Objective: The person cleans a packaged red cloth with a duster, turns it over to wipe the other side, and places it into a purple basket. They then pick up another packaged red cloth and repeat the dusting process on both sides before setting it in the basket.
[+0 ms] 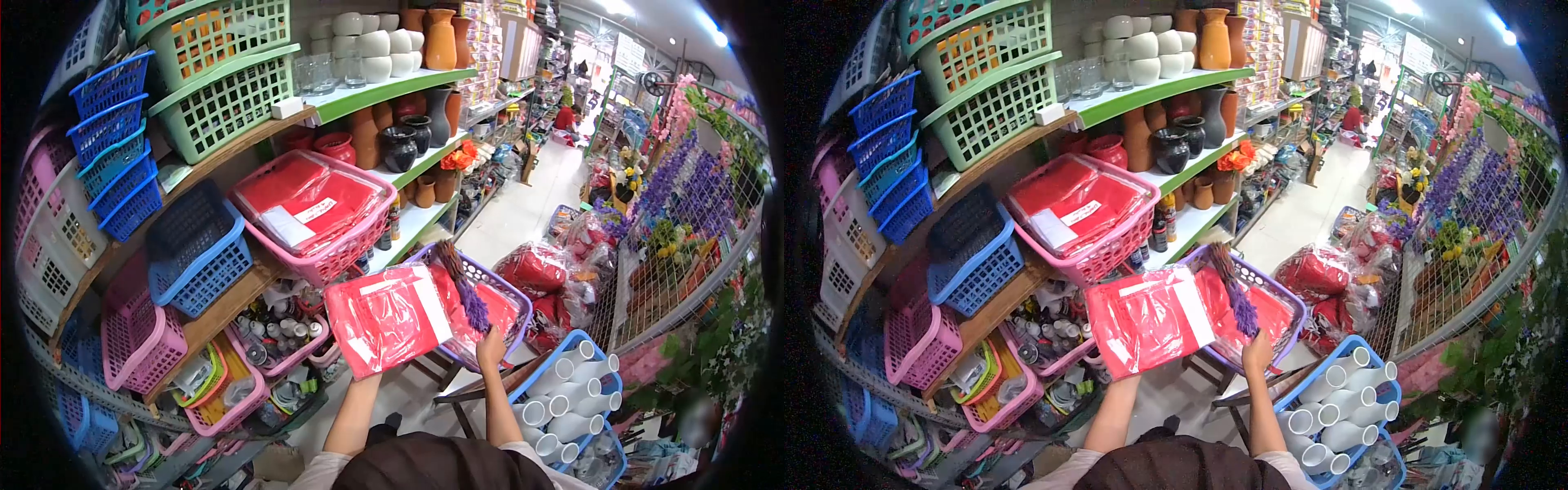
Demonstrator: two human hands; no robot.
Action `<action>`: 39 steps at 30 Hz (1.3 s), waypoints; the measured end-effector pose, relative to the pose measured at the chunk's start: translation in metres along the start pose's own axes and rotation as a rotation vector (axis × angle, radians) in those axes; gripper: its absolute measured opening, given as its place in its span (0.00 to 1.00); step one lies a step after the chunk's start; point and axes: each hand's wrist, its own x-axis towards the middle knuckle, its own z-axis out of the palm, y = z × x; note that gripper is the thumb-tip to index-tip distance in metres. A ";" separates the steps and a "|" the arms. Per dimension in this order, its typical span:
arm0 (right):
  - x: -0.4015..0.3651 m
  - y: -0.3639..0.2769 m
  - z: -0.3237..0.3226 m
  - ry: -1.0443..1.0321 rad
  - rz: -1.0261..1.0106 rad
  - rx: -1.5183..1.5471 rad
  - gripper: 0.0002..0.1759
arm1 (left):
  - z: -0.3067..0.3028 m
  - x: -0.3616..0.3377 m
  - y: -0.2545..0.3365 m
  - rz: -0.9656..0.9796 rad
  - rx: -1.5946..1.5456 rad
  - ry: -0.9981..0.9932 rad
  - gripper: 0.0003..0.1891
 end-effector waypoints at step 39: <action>-0.062 -0.022 -0.123 -0.061 -0.780 0.294 0.09 | 0.018 0.033 -0.006 0.037 -0.019 0.009 0.34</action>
